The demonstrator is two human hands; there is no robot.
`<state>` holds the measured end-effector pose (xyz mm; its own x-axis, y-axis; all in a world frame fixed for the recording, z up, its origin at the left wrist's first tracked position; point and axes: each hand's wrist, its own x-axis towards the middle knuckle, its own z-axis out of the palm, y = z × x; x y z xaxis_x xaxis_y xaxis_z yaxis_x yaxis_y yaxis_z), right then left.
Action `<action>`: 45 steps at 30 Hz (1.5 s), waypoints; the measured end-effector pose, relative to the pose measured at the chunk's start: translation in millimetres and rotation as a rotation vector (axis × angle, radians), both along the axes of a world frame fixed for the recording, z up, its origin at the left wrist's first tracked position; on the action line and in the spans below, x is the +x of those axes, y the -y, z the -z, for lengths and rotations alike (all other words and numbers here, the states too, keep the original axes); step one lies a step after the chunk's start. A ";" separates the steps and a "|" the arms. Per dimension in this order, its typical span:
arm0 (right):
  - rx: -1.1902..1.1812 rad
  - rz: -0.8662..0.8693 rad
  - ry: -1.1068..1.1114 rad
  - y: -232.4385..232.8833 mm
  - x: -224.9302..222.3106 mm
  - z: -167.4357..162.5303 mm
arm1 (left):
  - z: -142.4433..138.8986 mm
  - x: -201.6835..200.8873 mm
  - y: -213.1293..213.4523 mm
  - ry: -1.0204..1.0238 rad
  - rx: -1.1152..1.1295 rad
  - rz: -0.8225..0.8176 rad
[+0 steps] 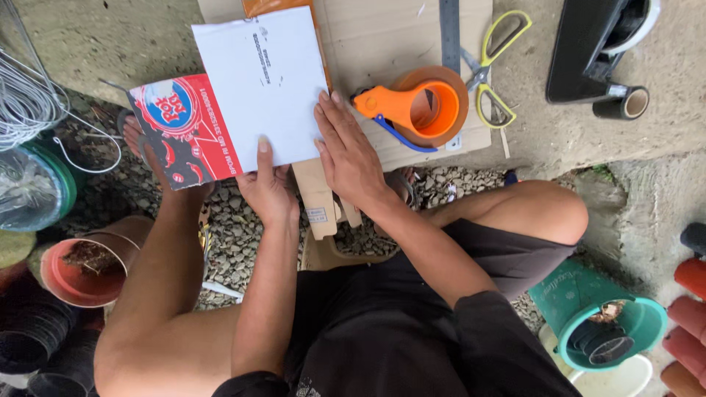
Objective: The person assembles a long cardboard box by folding and taping the flaps. They then cut a piece of printed cardboard and a plain cardboard piece with scissors, inserting the plain piece into the box as reinforcement.
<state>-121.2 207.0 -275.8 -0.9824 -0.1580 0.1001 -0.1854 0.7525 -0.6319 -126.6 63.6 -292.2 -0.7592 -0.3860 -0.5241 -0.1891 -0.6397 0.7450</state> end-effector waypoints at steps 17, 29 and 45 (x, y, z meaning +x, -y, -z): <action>0.059 0.039 0.012 8.6 -1.7 -6.9 | -2.3 -0.8 -4.3 -0.002 -0.015 0.013; 0.080 0.039 -0.010 14.2 -3.2 -10.9 | -12.5 -1.4 -6.7 0.042 -0.087 0.049; 0.296 -0.065 0.041 35.7 -77.3 -12.5 | -11.0 -7.6 -6.2 0.047 -0.108 0.069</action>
